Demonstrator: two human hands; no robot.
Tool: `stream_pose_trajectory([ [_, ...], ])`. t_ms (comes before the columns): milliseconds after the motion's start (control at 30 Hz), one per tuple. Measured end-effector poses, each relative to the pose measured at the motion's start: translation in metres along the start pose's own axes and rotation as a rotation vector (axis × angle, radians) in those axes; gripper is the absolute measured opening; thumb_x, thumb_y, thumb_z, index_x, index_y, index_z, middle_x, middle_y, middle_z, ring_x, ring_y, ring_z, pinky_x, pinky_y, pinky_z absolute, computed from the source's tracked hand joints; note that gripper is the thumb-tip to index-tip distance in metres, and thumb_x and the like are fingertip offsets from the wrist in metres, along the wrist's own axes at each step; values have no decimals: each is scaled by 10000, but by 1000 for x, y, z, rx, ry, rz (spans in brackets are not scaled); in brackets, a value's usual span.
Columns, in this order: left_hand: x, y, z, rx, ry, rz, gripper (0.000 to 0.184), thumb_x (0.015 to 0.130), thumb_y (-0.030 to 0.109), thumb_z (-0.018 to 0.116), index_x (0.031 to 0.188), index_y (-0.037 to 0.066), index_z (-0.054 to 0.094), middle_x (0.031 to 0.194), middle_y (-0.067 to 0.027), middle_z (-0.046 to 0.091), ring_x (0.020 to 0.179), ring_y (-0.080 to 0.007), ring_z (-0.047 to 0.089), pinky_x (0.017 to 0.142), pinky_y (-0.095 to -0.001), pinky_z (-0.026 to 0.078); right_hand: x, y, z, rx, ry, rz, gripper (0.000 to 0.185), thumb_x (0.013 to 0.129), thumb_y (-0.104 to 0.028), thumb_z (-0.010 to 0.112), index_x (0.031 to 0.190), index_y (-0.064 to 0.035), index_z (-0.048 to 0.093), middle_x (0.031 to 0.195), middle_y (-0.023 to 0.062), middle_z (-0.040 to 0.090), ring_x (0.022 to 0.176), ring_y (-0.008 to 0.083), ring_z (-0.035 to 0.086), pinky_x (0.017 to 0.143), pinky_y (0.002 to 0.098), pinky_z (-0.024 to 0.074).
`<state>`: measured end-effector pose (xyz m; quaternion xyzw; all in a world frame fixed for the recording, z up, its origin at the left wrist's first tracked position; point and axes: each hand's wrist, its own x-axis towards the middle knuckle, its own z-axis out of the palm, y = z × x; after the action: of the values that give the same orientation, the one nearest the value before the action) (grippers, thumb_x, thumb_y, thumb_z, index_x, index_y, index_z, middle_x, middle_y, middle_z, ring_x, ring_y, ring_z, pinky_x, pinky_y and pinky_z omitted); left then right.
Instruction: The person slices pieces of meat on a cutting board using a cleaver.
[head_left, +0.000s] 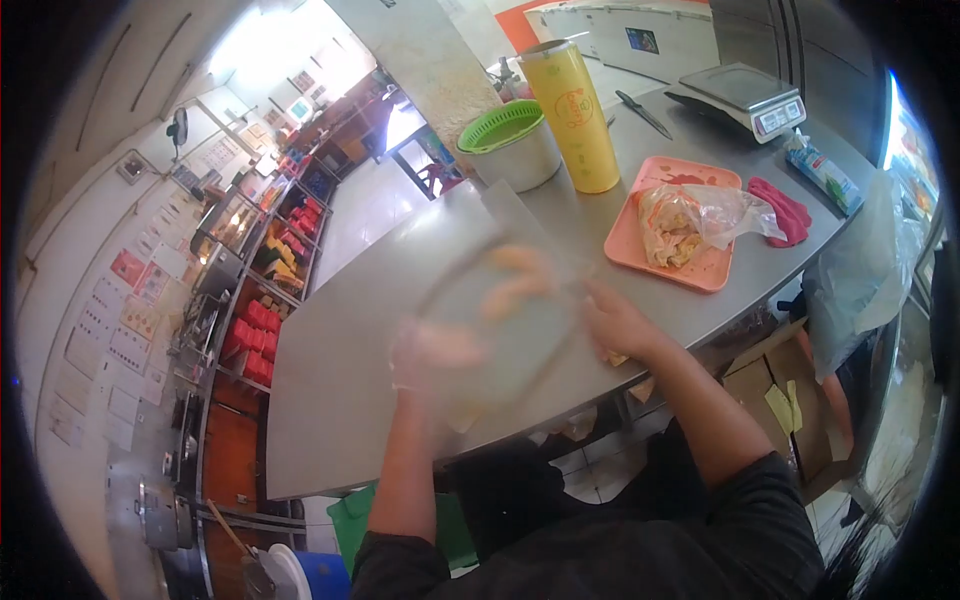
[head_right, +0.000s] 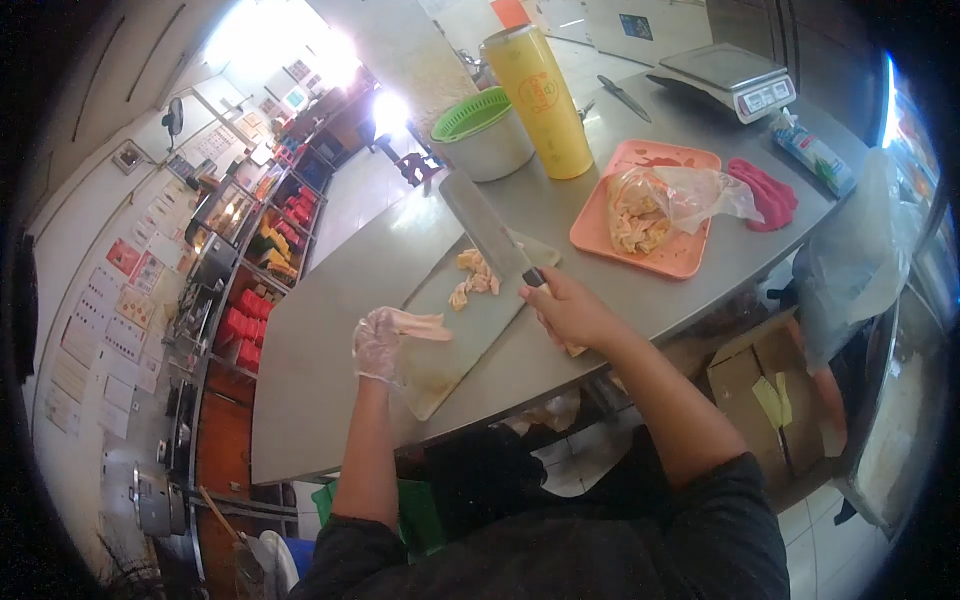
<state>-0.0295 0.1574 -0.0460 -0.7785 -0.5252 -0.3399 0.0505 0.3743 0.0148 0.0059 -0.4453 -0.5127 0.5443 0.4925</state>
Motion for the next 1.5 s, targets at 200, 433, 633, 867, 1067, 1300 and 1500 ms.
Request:
stream_pose_trajectory([
  [200,42,-39,42,51,-26,-243,371,1099,381,587,1144,29,695,1118,-74,689,993,-203,677,832,-391,559,1,1,-1,3,-8,-4,397,1101,-308,607,1352,-15,513,671,-6,520,466,110,520,418,301,433],
  [433,55,2,53,-588,-276,-361,377,1086,417,610,1099,56,718,939,-41,680,819,-164,658,679,-357,544,2,8,-2,53,22,-59,377,1106,-303,599,1341,-20,519,667,-12,518,476,102,519,427,290,429],
  [633,12,-27,65,-155,-245,0,366,1074,429,635,1082,75,727,834,-21,671,709,-126,639,569,-327,525,4,11,-5,39,10,-61,332,1107,-291,595,1295,-27,524,691,-11,526,472,102,512,425,290,430],
  [867,11,54,12,-676,-190,-373,323,1081,410,633,1111,95,697,795,6,647,605,-97,588,463,-280,459,11,20,-3,70,13,-63,280,1106,-287,595,1232,-47,525,689,-13,517,469,105,521,420,300,440],
  [1067,40,129,-7,-659,-306,-407,316,1088,400,620,1080,96,705,761,23,638,582,-83,571,467,-269,454,13,24,-2,41,31,-67,313,1111,-290,584,1275,-33,516,672,-12,523,470,104,523,422,297,440],
  [1300,25,112,8,-973,-177,-516,291,1077,342,630,1115,66,716,856,-33,695,733,-153,664,613,-305,543,5,8,-4,68,20,-22,313,1115,-296,571,1281,-37,509,662,-7,524,464,101,511,417,294,432],
  [1500,-61,78,-16,-271,-60,-130,291,1058,297,611,1159,47,718,995,-128,734,939,-301,713,831,-408,581,6,11,-5,75,-12,-11,288,1113,-308,580,1240,-55,524,674,-16,511,465,100,507,418,292,438],
])
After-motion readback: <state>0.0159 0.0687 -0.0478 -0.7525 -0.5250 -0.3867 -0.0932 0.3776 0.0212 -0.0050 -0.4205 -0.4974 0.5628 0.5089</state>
